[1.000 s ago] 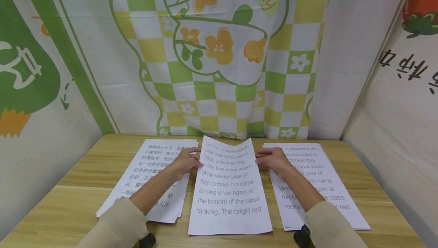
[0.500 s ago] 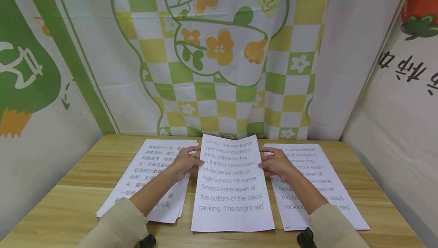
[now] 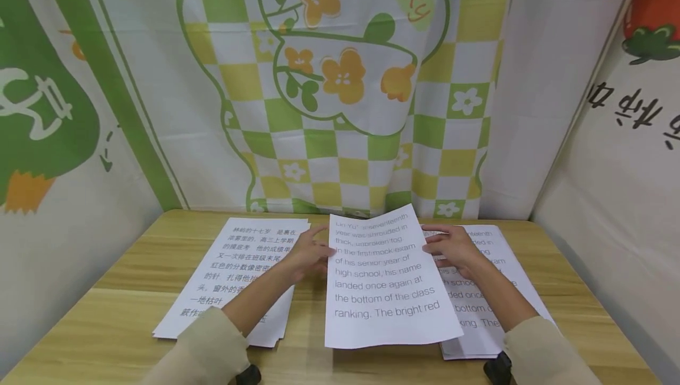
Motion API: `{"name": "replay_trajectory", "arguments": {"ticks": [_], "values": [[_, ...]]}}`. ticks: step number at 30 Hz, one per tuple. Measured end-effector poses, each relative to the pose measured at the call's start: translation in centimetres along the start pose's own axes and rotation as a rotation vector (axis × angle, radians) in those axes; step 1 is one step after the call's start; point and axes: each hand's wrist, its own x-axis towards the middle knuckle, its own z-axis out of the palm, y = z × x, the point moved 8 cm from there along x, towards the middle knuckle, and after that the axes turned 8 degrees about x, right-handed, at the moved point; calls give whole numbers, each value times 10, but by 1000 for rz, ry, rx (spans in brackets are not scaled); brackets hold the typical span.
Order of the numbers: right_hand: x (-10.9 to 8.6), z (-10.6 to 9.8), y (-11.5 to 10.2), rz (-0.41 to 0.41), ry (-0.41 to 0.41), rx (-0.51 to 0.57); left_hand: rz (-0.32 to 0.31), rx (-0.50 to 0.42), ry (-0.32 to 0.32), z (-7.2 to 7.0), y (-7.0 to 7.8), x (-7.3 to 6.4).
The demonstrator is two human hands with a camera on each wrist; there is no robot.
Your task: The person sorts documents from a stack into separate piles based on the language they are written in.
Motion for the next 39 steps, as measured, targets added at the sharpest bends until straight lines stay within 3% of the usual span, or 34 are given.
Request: {"name": "replay_trajectory", "arguments": {"ticks": [6, 13, 23, 29, 39], "values": [[-6, -25, 1, -41, -40, 38, 10, -36, -6, 28, 7, 8], [-9, -54, 6, -50, -73, 66, 9, -111, -94, 60, 12, 13], [-12, -85, 12, -59, -93, 104, -21, -160, -126, 89, 19, 17], [-15, -105, 15, -69, -64, 133, -36, -163, -144, 106, 22, 15], [-22, -142, 25, -53, 9, 116, -61, -182, -235, 141, 23, 13]]}}
